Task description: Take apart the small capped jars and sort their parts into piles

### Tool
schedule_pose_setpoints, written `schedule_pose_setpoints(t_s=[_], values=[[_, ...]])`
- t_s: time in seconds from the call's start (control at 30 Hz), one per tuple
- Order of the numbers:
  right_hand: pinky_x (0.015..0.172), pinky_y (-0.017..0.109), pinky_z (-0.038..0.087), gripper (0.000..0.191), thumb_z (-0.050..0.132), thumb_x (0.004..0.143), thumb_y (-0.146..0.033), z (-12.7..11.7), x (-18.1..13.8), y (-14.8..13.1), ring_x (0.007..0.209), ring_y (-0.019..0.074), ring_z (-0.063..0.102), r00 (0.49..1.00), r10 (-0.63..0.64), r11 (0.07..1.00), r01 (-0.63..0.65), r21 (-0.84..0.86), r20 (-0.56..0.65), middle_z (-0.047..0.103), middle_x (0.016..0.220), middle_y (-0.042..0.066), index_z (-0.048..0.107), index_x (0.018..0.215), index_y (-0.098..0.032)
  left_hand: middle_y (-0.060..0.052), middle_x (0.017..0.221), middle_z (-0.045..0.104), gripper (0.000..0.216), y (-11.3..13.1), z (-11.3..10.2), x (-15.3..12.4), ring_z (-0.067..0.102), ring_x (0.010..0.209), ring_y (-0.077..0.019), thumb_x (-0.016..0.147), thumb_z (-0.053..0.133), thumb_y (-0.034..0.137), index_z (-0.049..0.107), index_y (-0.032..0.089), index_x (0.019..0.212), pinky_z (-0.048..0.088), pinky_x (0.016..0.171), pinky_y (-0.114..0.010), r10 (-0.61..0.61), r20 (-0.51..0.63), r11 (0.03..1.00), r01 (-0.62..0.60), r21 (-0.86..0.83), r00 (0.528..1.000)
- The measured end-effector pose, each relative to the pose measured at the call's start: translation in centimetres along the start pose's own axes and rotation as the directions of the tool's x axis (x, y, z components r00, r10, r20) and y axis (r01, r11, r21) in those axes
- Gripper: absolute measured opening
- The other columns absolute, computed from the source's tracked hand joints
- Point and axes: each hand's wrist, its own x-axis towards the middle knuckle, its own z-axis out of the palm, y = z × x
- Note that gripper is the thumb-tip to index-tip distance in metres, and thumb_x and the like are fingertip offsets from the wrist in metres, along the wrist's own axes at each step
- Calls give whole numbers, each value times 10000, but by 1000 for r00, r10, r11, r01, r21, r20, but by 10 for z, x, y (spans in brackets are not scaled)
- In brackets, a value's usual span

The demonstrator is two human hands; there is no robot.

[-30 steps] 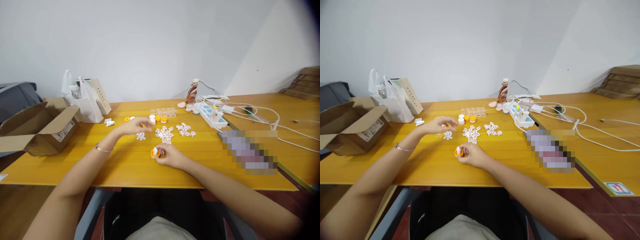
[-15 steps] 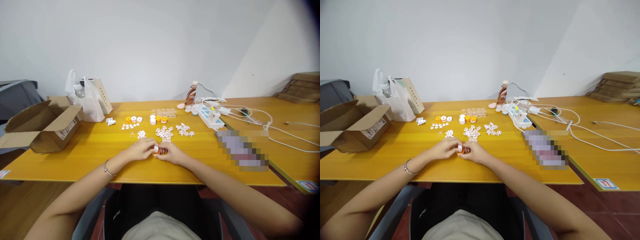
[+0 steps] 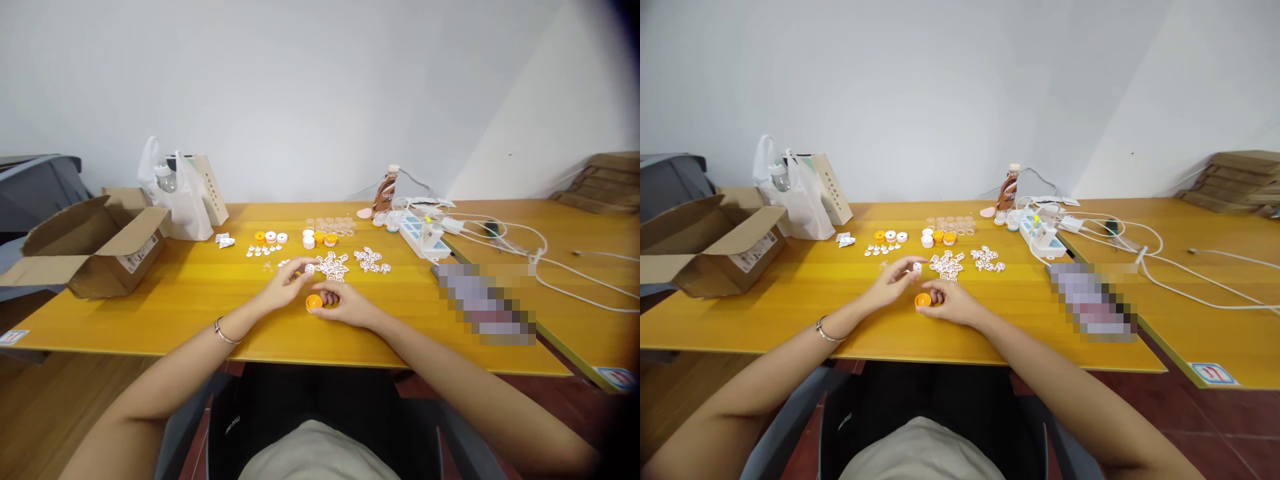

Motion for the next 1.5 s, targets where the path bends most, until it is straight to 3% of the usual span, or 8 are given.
schedule_pose_setpoints(t_s=[0.1, 0.27, 0.47, 0.67, 0.9, 1.13, 1.3, 1.5], values=[[491, 209, 352, 376, 611, 716, -396, -1, 0, -1, 512, 69, 396, 995, 43, 997, -37, 63, -93, 482, 626, -35, 579, 996, -147, -59, 997, 563, 328, 3, 0, 0, 503, 864, -143, 865, 450, 300, 526, 211, 1171, 406, 762, -252, 14, 49, 998, -11, -61, 999], [629, 254, 445, 331, 603, 734, -399, -5, 4, -7, 641, 108, 513, 961, -38, 980, 90, 180, -274, 544, 722, -4, 535, 978, -186, -25, 825, 559, 379, 2, 6, 0, 531, 763, -116, 802, 569, 296, 483, 187, 1156, 422, 744, -244, -17, 73, 945, 40, -323, 997], [724, 295, 474, 289, 588, 769, -364, -16, 10, -19, 745, 136, 570, 966, -130, 972, 168, 162, -221, 616, 822, 32, 578, 1005, -197, -16, 782, 593, 295, -5, 11, 3, 576, 732, -99, 695, 696, 285, 501, 162, 878, 453, 727, -235, -52, 32, 837, 61, -543, 998], [756, 308, 478, 235, 598, 768, -351, -16, 21, -21, 757, 142, 588, 946, -217, 959, 254, 130, -241, 642, 829, 35, 597, 945, -197, -32, 764, 658, 262, -8, 4, 7, 594, 667, -111, 657, 712, 333, 594, 139, 786, 481, 665, -245, -154, -46, 874, 114, -472, 987], [735, 313, 503, 266, 602, 753, -404, -3, 20, -9, 758, 154, 634, 954, -82, 941, 169, 292, -289, 670, 827, 49, 593, 897, -181, -36, 677, 673, 238, -7, 0, 8, 577, 614, -122, 694, 656, 361, 701, 142, 775, 468, 619, -244, -175, -56, 951, 154, -267, 983], [739, 319, 509, 296, 637, 694, -436, -2, 23, -3, 722, 149, 631, 943, 20, 920, 113, 375, -332, 682, 818, 48, 636, 821, -169, -22, 651, 659, 188, -11, 3, 9, 563, 588, -113, 698, 646, 323, 677, 143, 743, 455, 601, -236, -173, -112, 965, 145, -218, 979], [691, 311, 512, 291, 645, 672, -440, -1, 21, -1, 675, 145, 613, 940, 38, 936, 85, 341, -338, 675, 760, 40, 640, 763, -164, -18, 627, 637, 182, -14, 5, 7, 550, 576, -108, 723, 614, 314, 655, 136, 725, 446, 587, -232, -109, -117, 984, 90, -152, 987], [647, 292, 497, 217, 631, 686, -385, -3, 20, -4, 626, 131, 587, 936, 36, 943, 84, 322, -349, 648, 700, 24, 628, 707, -169, -19, 639, 639, 191, -11, 4, 6, 554, 584, -107, 723, 623, 325, 647, 135, 724, 449, 600, -234, -109, -84, 975, 90, -205, 990]])
